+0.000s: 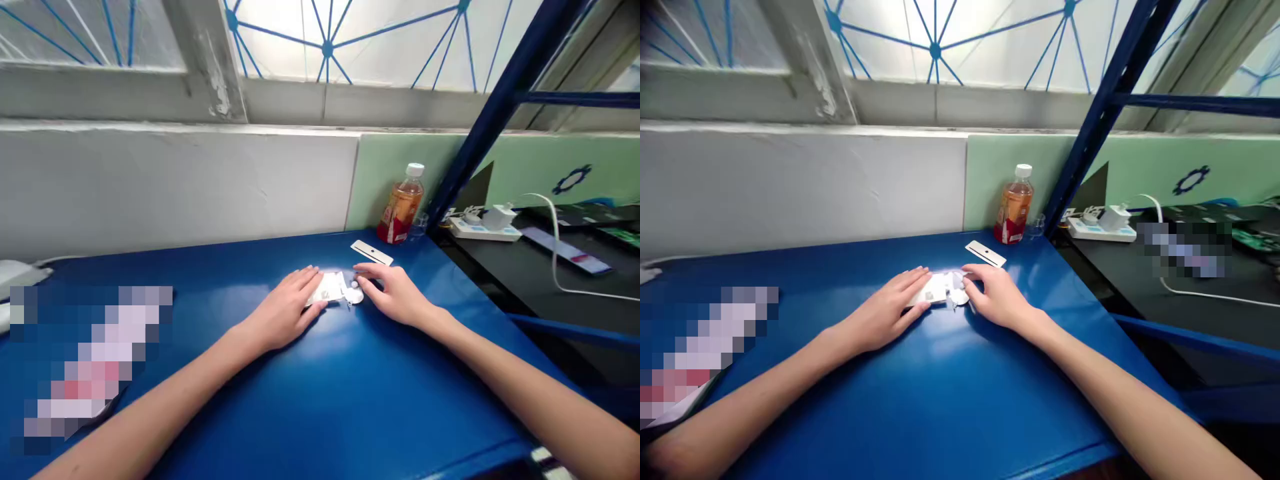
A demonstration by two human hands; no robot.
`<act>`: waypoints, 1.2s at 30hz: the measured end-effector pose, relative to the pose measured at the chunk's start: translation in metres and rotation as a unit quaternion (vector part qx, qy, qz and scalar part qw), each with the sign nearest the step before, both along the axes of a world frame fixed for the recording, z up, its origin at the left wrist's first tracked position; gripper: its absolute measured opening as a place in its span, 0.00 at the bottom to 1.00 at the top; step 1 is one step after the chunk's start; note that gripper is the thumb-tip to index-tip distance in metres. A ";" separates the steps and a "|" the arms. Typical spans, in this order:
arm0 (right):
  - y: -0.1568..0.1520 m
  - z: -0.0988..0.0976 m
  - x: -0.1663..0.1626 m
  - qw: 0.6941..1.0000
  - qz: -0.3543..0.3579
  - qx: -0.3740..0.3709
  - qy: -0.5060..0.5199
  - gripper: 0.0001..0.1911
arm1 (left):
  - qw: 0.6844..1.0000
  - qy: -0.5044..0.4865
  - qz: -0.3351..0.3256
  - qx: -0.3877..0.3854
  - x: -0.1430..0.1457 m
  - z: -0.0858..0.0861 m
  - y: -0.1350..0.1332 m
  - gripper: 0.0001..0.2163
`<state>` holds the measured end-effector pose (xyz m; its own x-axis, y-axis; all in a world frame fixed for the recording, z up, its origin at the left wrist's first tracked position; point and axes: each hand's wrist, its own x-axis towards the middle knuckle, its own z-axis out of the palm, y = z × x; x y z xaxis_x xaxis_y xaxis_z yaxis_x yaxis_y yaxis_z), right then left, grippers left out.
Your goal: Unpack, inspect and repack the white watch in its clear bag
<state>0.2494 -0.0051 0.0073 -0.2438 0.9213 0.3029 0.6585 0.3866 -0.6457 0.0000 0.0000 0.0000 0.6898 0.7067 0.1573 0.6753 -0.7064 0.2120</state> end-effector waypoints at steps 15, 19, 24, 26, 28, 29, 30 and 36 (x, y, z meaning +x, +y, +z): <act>-0.009 -0.005 -0.002 0.979 0.174 0.066 -0.084 0.23 | 0.999 -0.026 -0.020 -0.003 -0.002 -0.002 0.006 0.25; -0.010 -0.006 -0.003 0.973 0.159 0.096 -0.139 0.21 | 1.000 -0.020 -0.019 0.006 -0.002 -0.003 0.006 0.24; -0.011 -0.005 -0.007 0.968 0.157 0.103 -0.168 0.23 | 1.000 -0.016 -0.019 0.011 -0.002 -0.003 0.006 0.25; -0.011 -0.006 -0.008 0.967 0.154 0.107 -0.175 0.24 | 1.000 -0.012 -0.017 0.014 -0.002 -0.003 0.007 0.25; -0.012 -0.007 -0.010 0.964 0.151 0.118 -0.183 0.23 | 1.000 -0.010 -0.016 0.016 -0.002 -0.003 0.007 0.25; -0.012 -0.007 -0.010 0.963 0.149 0.121 -0.187 0.22 | 1.000 -0.011 -0.017 0.018 -0.002 -0.003 0.007 0.25; -0.013 -0.008 -0.011 0.963 0.146 0.122 -0.192 0.22 | 1.000 -0.012 -0.018 0.021 -0.002 -0.003 0.007 0.25; -0.019 -0.008 -0.021 0.960 0.109 0.124 -0.226 0.23 | 0.999 -0.006 -0.027 0.039 -0.001 -0.002 0.005 0.25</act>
